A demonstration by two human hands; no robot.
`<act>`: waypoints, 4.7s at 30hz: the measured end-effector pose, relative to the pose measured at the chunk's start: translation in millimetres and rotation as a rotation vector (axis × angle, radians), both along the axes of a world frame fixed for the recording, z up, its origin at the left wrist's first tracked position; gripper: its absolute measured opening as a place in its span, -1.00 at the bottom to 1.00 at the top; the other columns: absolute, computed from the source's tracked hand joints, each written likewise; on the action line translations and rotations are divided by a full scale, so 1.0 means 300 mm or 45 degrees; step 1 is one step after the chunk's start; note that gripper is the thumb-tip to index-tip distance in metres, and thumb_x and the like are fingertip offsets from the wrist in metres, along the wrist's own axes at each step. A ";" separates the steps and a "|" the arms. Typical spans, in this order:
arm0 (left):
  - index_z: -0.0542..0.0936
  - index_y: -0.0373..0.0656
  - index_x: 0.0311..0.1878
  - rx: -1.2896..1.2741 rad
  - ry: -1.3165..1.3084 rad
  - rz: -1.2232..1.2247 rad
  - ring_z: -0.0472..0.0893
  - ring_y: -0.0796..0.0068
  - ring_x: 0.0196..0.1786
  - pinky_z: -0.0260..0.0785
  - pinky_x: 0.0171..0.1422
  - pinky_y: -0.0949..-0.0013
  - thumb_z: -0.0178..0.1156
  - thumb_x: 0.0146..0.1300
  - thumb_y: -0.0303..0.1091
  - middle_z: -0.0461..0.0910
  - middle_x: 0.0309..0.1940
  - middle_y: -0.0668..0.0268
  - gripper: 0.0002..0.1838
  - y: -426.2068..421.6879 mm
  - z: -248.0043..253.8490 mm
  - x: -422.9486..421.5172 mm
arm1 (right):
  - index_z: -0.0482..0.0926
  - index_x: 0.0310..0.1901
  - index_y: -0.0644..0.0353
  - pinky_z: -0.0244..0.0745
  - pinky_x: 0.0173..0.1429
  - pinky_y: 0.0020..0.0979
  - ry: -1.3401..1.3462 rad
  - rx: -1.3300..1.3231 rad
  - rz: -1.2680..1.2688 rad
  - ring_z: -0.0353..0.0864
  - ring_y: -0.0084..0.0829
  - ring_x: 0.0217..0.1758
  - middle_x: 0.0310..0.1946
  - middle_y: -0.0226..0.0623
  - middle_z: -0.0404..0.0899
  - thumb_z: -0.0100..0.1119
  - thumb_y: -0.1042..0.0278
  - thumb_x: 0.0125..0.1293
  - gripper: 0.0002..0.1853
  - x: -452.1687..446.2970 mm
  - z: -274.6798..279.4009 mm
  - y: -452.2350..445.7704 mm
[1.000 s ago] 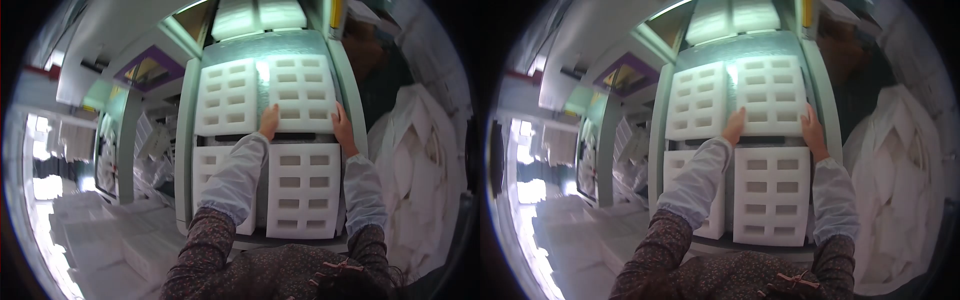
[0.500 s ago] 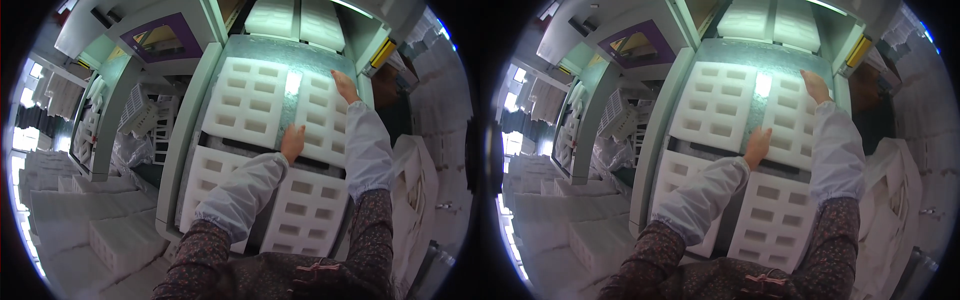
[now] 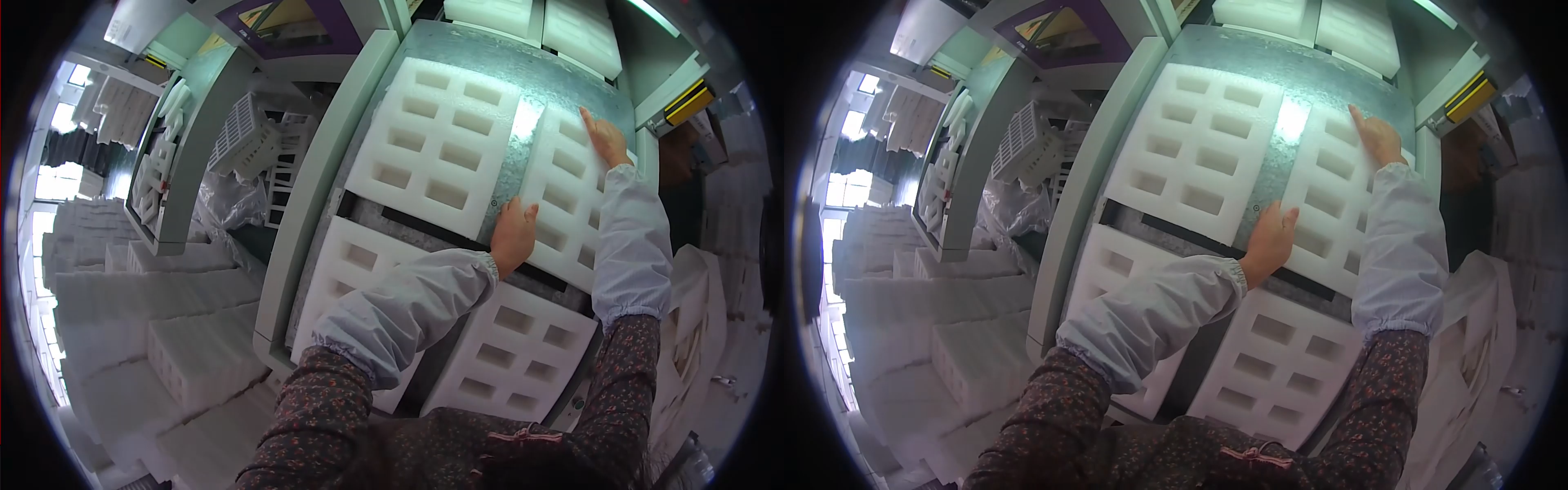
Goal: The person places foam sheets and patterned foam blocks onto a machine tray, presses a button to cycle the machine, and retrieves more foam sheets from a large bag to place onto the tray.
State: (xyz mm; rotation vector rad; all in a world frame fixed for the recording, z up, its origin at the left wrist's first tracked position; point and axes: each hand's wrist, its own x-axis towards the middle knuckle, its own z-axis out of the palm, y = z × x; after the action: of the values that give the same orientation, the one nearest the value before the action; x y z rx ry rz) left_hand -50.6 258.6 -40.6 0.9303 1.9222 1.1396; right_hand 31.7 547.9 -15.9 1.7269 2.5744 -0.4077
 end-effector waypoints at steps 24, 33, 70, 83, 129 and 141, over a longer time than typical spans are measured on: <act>0.07 -0.41 0.27 0.507 0.310 -0.091 0.22 -0.13 0.25 0.05 0.34 0.05 0.10 0.14 -0.37 0.11 0.26 -0.16 -0.32 -0.204 0.199 -0.107 | 0.52 -0.08 0.27 0.30 0.01 -0.27 0.698 0.261 0.410 0.47 -0.12 -0.02 -0.11 -0.22 0.57 -0.25 -0.01 0.34 -0.50 -0.419 0.105 -0.138; 0.38 -0.15 0.14 0.017 1.198 -0.200 0.29 0.13 0.23 0.18 0.18 0.15 0.22 0.10 -0.15 0.19 0.27 0.09 -0.45 -0.341 0.198 -0.791 | 0.59 -0.13 0.23 0.32 0.03 -0.29 0.293 -0.038 0.390 0.51 -0.16 -0.11 -0.17 -0.23 0.60 -0.37 -0.36 0.24 -0.24 -0.727 0.052 -0.223; 0.04 -0.13 0.35 -0.017 0.710 -0.276 0.51 0.07 0.00 0.34 0.01 0.18 0.22 0.10 -0.02 0.46 0.01 0.03 -0.15 -0.347 0.061 -0.890 | 0.06 0.21 0.65 0.30 0.20 -0.29 1.130 -0.513 -0.481 0.31 -0.05 0.19 0.16 0.25 0.20 -0.03 -0.08 0.28 -0.17 -0.476 -0.168 -0.445; 0.10 -0.18 0.35 -0.003 0.635 0.129 0.32 0.21 0.21 0.19 0.24 0.34 0.13 0.24 -0.16 0.24 0.22 0.02 -0.31 -0.772 0.111 -1.196 | 0.26 0.23 0.27 0.19 0.28 -0.42 0.845 0.301 -0.180 0.33 -0.33 0.21 0.18 -0.18 0.33 -0.07 0.37 0.31 -0.55 0.436 0.335 -1.060; 0.39 -0.35 0.07 -0.399 0.600 0.847 0.43 -0.06 0.03 0.25 0.12 0.18 -0.15 0.31 -0.05 0.42 0.03 -0.06 -0.48 -2.626 -0.432 -0.848 | 0.56 -0.25 0.23 0.44 0.00 -0.32 2.525 -0.413 2.021 0.46 -0.20 -0.15 -0.17 -0.14 0.52 -0.06 0.50 0.25 -0.83 0.351 0.852 -3.296; 0.42 -0.34 0.04 -0.409 0.637 0.856 0.45 -0.07 -0.01 0.27 0.09 0.15 -0.19 0.32 0.00 0.45 -0.02 -0.04 -0.46 -3.175 -0.623 -0.930 | 0.57 -0.27 0.24 0.45 -0.09 -0.37 2.456 -0.236 1.992 0.46 -0.27 -0.22 -0.20 -0.14 0.51 -0.04 0.50 0.26 -0.85 0.330 0.718 -3.927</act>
State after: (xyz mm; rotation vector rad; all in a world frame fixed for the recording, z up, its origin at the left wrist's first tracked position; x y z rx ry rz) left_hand -329.7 -694.0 -227.4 0.4091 2.8615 0.9412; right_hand 130.7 -630.1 199.6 -1.9463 2.7960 -2.3786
